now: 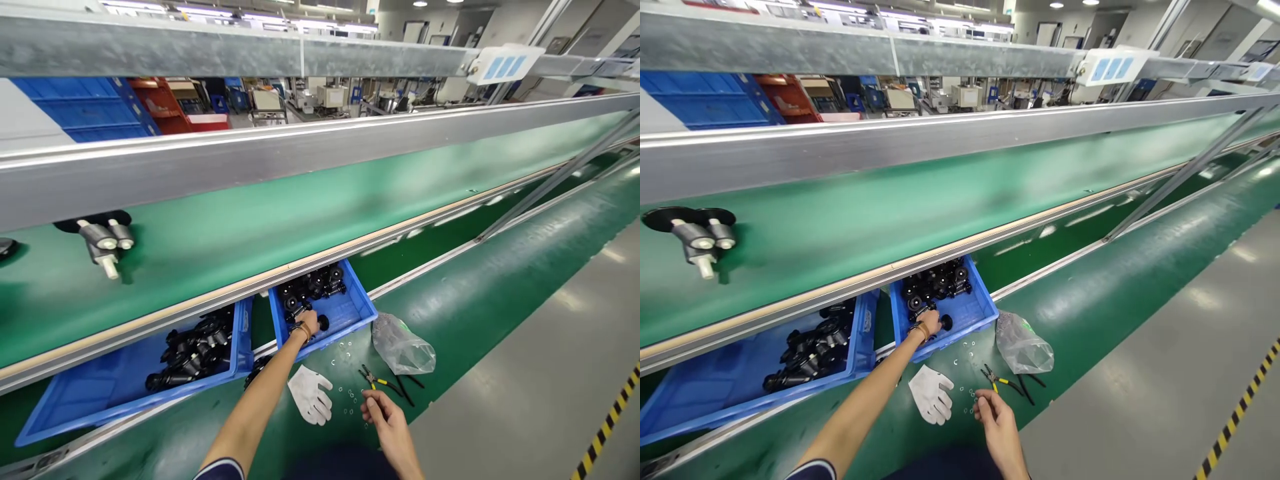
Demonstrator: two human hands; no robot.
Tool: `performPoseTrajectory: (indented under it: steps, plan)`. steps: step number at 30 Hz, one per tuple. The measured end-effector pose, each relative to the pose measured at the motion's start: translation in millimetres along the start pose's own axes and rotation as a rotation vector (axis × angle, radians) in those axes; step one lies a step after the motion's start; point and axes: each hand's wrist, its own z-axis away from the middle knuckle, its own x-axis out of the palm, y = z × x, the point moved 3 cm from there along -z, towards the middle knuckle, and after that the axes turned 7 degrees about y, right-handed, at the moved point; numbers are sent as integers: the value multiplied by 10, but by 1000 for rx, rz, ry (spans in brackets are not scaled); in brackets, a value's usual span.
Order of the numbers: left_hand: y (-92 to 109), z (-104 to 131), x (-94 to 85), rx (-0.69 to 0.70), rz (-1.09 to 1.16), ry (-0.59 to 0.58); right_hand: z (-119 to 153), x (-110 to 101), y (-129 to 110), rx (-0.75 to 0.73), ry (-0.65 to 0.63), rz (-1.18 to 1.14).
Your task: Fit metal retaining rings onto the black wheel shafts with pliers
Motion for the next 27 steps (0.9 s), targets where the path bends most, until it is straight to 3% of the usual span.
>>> performPoseTrajectory:
  steps: [4, 7, 12, 16, 18, 22, 25, 27]
  plan:
    - [-175, 151, -293, -181, 245, 109, 6, 142, -118, -50, -62, 33]
    - [-185, 452, -472, -211, 507, 212, -8, 332, -298, -136, -127, 70]
    - [-13, 1409, -437, -75, 953, 269, 32, 564, -739, -387, -103, 43]
    - [79, 2215, -323, -7, 1227, 226, 153, 595, -959, -491, -308, 45]
    - [103, 2515, -319, 21, 1199, 214, 227, 560, -996, -472, -442, 73]
    - [123, 2917, -377, 106, 838, 278, 334, 427, -1014, -452, -597, 87]
    - [122, 3090, -400, 163, 674, 355, 339, 331, -956, -338, -626, 125]
    - [118, 3158, -394, 178, 648, 382, 329, 278, -905, -244, -571, 175]
